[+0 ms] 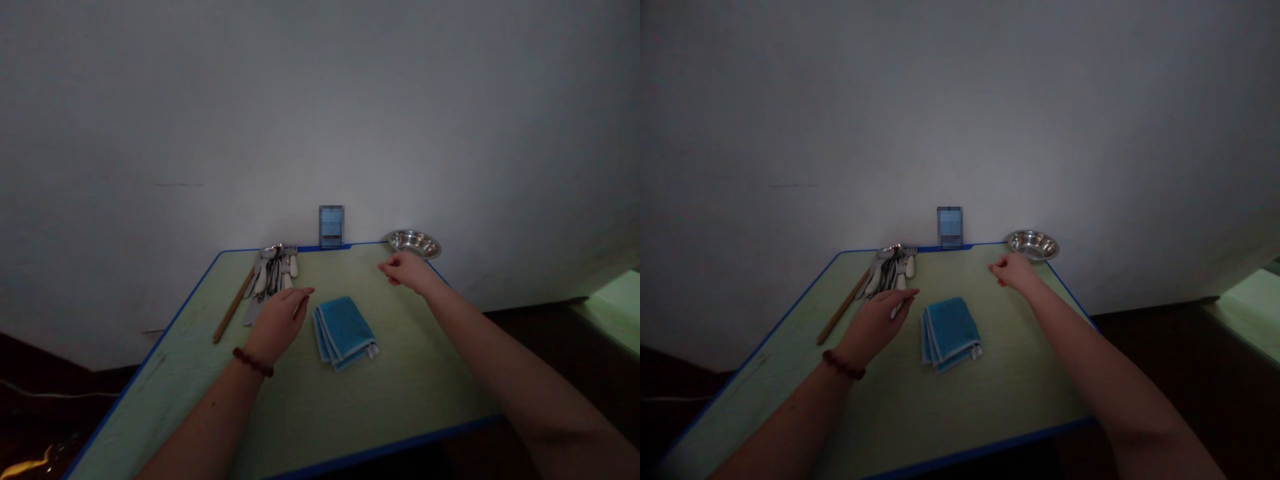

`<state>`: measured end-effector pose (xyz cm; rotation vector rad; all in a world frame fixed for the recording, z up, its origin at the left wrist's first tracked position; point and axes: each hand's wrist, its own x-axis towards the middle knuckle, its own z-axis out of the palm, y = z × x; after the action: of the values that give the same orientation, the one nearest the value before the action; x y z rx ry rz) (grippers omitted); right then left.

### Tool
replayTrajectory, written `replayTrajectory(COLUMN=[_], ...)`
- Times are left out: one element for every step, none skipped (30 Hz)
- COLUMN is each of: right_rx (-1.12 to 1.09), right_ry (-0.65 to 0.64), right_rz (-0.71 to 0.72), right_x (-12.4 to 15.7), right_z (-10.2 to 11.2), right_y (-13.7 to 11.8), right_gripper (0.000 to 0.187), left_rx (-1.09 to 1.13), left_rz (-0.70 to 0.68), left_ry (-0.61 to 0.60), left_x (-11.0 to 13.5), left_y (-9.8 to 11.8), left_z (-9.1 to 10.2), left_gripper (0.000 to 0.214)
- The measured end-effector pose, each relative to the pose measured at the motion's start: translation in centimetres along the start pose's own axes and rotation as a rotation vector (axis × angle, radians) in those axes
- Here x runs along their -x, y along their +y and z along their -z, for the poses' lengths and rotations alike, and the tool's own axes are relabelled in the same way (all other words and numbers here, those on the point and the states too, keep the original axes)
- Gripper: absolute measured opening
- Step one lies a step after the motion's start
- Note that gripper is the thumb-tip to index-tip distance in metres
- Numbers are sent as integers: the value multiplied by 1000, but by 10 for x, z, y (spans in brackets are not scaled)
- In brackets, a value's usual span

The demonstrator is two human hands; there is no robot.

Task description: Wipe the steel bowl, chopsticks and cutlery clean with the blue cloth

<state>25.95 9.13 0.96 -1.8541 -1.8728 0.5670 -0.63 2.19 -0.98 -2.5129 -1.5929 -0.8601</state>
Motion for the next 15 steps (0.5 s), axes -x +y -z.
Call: replayTrajectory(right_rx=[1, 22, 44, 67, 95, 129, 175, 215, 242, 260, 273, 278, 273, 261, 246], right_ry=[-39, -76, -117, -150, -177, -204, -223, -245, -252, -248, -235, -231, -238, -236, -230], right_rz=[-1, 2, 25, 41, 64, 89, 102, 125, 142, 160, 168, 164, 169, 171, 173], right_x=[4, 9, 13, 18, 22, 26, 30, 34, 37, 39, 41, 43, 45, 46, 48], right_z=[-5, -10, -15, -19, -24, -27, -31, -35, -38, -41, -44, -47, -49, -51, -52], right_y=[-4, -8, -13, -17, -22, -26, -30, -34, -36, -38, -39, -39, -39, -38, -37], right_gripper=[24, 24, 25, 25, 26, 27, 28, 30, 30, 30, 31, 31, 31, 31, 31], left_rx=[-12, -25, -37, -48, -59, -70, -82, -98, -119, -143, -169, -197, -224, -250, -265], left_rz=[24, 49, 74, 102, 130, 158, 189, 217, 248, 288, 334, 376, 417, 463, 502], left_ry=[-2, -4, -5, -5, -7, -11, -19, -35, -55, -75, -75, -89, -109, -121, -126], left_x=[0, 0, -1, -1, -2, -2, -3, -4, -5, -7, -7, -8, -9, -9, -9], left_y=[-1, -2, -4, -6, -8, -10, -13, -16, -19, -23, -28, -33, -38, -43, -48], left_z=[0, 1, 1, 2, 2, 4, 5, 8, 10, 13, 17, 20, 23, 26, 28], left_gripper=[29, 29, 30, 31, 31, 32, 32, 32, 33, 33, 34, 34, 35, 36, 37])
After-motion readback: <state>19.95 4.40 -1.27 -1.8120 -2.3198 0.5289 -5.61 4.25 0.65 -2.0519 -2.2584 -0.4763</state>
